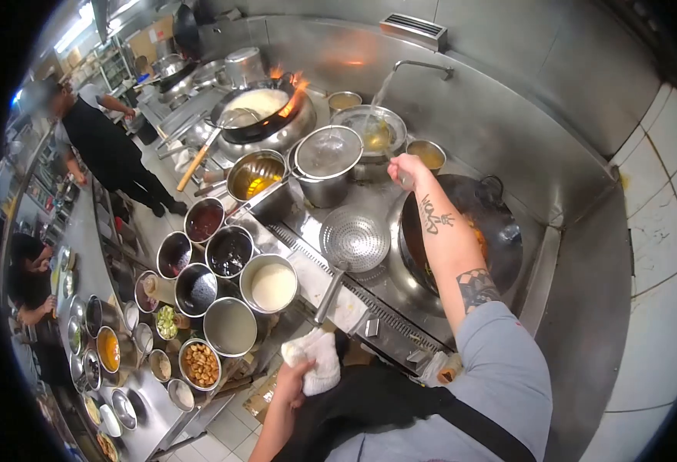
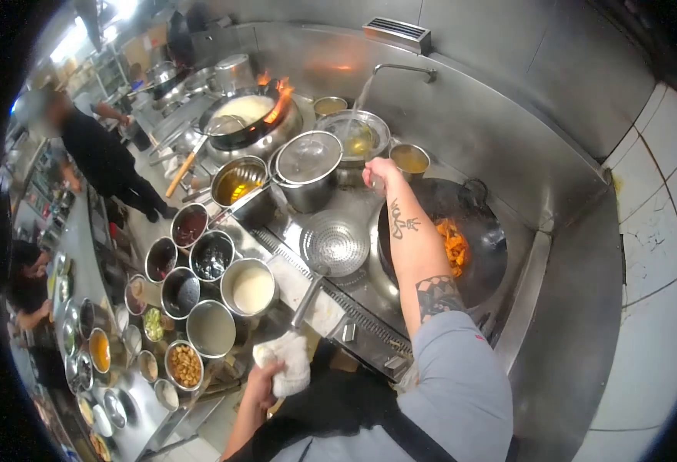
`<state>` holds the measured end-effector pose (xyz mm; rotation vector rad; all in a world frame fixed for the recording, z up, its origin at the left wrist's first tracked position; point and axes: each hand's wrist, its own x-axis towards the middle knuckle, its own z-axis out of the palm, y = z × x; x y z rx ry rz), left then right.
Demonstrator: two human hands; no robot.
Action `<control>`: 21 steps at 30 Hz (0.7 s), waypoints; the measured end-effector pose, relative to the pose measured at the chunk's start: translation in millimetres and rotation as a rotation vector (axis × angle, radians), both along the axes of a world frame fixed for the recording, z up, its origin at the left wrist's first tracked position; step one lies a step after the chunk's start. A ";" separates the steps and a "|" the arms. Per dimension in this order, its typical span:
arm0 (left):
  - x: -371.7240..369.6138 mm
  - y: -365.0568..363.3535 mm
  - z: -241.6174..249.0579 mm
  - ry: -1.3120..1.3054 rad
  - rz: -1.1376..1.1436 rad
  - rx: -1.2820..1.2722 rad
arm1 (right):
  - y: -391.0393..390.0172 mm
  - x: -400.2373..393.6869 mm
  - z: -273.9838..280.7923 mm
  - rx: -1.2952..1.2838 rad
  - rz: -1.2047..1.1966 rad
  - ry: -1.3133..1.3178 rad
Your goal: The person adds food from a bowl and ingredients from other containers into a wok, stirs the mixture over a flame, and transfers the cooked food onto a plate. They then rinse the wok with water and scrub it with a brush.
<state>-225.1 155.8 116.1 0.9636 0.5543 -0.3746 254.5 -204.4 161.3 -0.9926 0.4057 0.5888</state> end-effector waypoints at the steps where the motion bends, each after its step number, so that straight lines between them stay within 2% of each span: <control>1: -11.5 0.5 2.0 0.005 0.030 0.001 | -7.7 3.9 2.0 0.507 -0.039 0.165; 4: -44.4 6.3 7.3 0.007 0.126 -0.001 | -27.8 13.8 12.1 0.892 -0.068 0.103; 6: -64.8 10.9 3.3 0.007 0.183 -0.016 | -42.7 15.9 19.7 0.950 -0.124 0.040; 8: -75.6 10.0 10.9 0.038 0.222 -0.031 | -60.6 20.8 16.8 1.140 -0.220 -0.122; 10: -81.0 12.0 16.4 0.043 0.241 -0.007 | -73.8 12.7 26.7 1.224 -0.335 -0.237; 14: -80.0 24.4 14.4 0.070 0.216 -0.013 | -85.8 -11.0 40.9 1.389 -0.378 -0.451; 15: -74.6 26.5 14.2 0.053 0.209 -0.019 | -85.7 -25.1 47.3 1.397 -0.381 -0.429; 18: -61.2 35.4 6.4 0.034 0.144 -0.024 | -95.6 -68.6 58.8 1.248 -0.275 -0.437; 21: -45.3 50.6 -21.4 0.038 0.057 -0.052 | -91.7 -155.7 78.1 0.486 -0.186 -0.470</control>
